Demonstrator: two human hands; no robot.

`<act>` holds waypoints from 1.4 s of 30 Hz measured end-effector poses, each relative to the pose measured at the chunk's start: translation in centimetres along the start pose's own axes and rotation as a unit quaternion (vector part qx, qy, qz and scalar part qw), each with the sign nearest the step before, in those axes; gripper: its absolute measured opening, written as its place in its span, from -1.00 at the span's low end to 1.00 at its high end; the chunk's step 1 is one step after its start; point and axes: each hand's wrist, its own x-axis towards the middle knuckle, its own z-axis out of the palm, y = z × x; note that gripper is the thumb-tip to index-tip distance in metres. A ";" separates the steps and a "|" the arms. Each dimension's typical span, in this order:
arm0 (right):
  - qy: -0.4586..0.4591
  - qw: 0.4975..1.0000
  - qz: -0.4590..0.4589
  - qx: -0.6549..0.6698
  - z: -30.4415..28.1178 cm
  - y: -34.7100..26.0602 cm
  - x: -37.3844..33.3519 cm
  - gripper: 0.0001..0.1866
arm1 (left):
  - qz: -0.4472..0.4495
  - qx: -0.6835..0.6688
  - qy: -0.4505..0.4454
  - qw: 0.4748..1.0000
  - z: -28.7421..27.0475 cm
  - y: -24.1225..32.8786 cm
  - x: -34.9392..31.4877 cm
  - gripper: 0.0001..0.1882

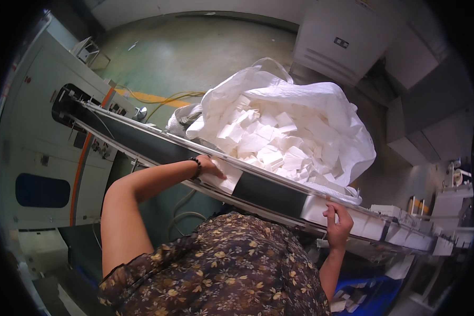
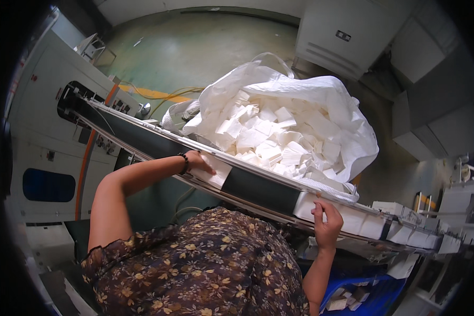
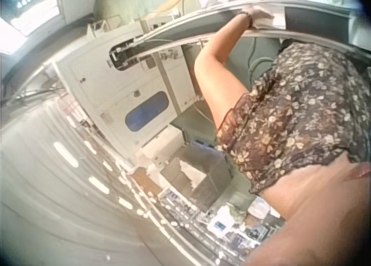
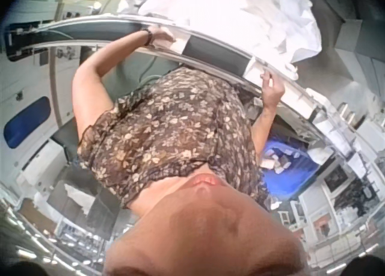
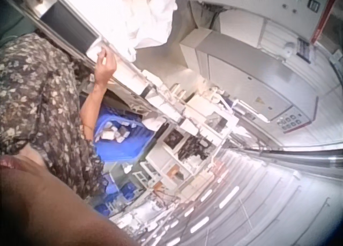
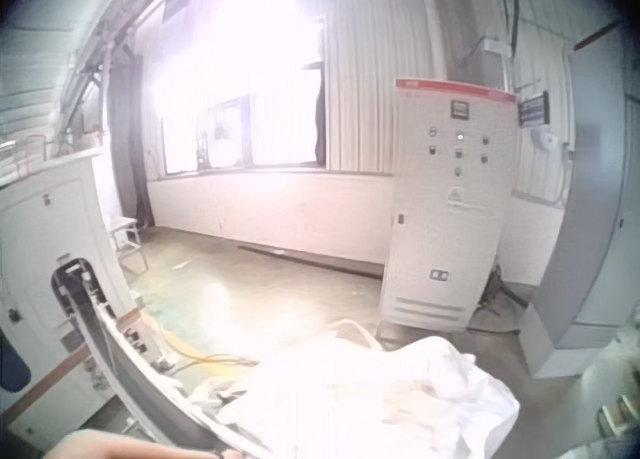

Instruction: The person picks up white rectangular blocks, wraps them in paper or plastic, and places them into a blue crate at a manufacturing workstation.

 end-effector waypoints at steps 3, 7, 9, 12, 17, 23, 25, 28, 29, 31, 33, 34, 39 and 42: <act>-0.002 0.999 0.003 0.032 1.0 1.4 -0.1 -0.89 | 0.168 -0.096 -0.072 0.978 -0.3 -0.2 -1.9 -0.37; 0.014 0.999 -0.002 0.033 2.2 2.7 -0.6 -0.90 | 0.336 -0.256 -0.323 0.847 -5.1 6.7 -12.7 -0.38; 0.020 0.999 -0.008 0.043 2.8 2.9 -0.7 -0.91 | 0.504 -0.316 -0.288 0.751 -5.9 6.6 -13.0 -0.08; 0.012 0.998 -0.057 -0.009 3.0 3.5 -0.7 -0.92 | 0.564 -0.308 -0.074 0.762 -4.6 6.8 -8.2 -0.24; -0.008 0.996 -0.083 -0.021 3.0 3.3 -0.5 -0.92 | 0.294 -0.290 -0.026 0.910 -4.3 11.9 -2.7 -0.35; 0.005 0.998 -0.033 0.054 2.9 3.1 0.6 -0.89 | 0.401 0.062 0.414 0.815 -2.5 5.3 -7.3 -0.39; 0.020 0.997 -0.031 0.067 2.9 3.4 1.5 -0.86 | 0.355 0.065 0.370 0.856 -2.0 4.0 -10.3 -0.39; 0.007 0.997 -0.042 0.057 3.8 5.0 3.2 -0.84 | 0.195 0.167 0.403 0.879 0.4 2.4 -13.0 -0.33; -0.004 0.997 -0.023 0.068 4.3 5.5 3.6 -0.84 | 0.184 0.147 0.425 0.874 1.1 1.7 -13.0 -0.29; -0.015 0.997 -0.018 0.068 5.1 5.1 4.5 -0.83 | 0.153 0.119 0.413 0.890 2.5 0.2 -12.5 -0.15; -0.014 0.997 -0.066 0.047 5.8 5.2 5.3 -0.81 | 0.148 0.132 0.392 0.899 3.7 -0.5 -13.2 -0.09; -0.015 0.995 -0.089 0.031 6.4 5.5 6.0 -0.81 | 0.144 0.158 0.386 0.897 4.7 -1.3 -12.5 -0.11; -0.146 0.985 -0.076 -0.042 8.9 7.5 10.0 -0.78 | 0.171 0.136 0.460 0.860 6.2 -1.5 -10.8 -0.19; -0.260 0.961 -0.003 -0.088 10.1 8.0 11.1 -0.64 | 0.171 0.140 0.430 0.875 5.8 -1.3 -11.5 -0.18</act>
